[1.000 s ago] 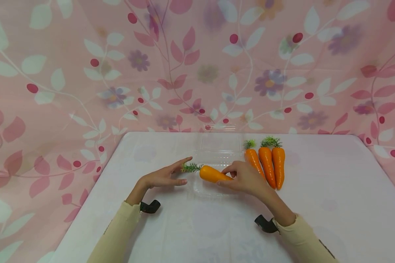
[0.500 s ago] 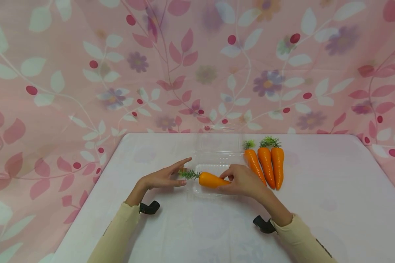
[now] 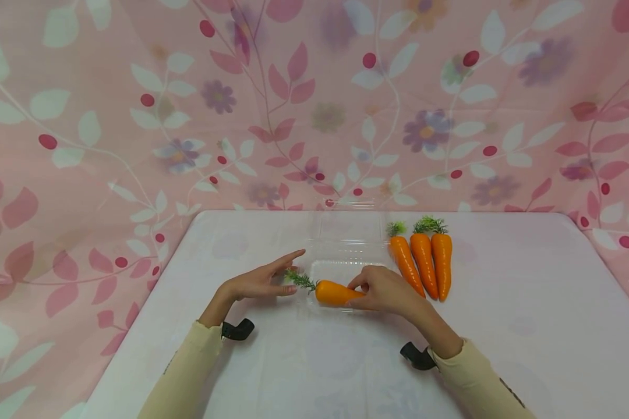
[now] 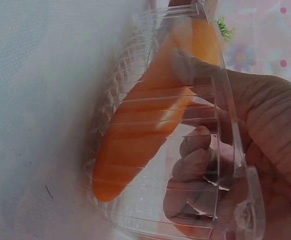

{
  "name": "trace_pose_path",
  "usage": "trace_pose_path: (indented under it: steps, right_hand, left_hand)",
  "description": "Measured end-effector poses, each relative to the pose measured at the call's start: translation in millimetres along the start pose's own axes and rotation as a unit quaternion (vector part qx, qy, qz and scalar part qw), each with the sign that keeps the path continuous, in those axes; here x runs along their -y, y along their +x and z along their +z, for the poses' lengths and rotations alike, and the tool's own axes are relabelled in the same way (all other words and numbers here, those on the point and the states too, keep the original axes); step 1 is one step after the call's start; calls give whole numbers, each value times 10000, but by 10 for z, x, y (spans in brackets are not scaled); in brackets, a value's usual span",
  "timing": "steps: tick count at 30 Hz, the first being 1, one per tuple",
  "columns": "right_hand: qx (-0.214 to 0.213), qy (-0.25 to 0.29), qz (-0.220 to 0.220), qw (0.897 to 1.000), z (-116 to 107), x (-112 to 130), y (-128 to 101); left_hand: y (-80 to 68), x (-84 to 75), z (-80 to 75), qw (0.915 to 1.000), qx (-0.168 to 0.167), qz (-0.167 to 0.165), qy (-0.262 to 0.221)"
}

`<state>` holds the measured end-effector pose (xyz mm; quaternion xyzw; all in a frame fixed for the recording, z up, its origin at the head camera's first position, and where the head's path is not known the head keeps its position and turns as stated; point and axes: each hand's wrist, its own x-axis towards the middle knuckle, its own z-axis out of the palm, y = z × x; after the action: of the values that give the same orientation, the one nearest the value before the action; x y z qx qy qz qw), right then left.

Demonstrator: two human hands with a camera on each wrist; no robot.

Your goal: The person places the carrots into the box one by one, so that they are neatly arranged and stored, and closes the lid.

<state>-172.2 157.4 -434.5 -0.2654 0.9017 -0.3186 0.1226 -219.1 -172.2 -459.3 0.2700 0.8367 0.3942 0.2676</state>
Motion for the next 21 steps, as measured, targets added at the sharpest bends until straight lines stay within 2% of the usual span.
trace_pose_path:
  steps: [9, 15, 21]
  right_hand:
    - [225, 48, -180, 9996, 12, -27, 10]
    - [347, 53, -86, 9993, 19, -5, 6]
    - [245, -289, 154, 9992, 74, 1, 43]
  left_hand:
    - [2, 0, -6, 9999, 17, 127, -47]
    - [-3, 9, -4, 9998, 15, 152, -85]
    - [6, 42, 8, 9999, 27, 141, -63]
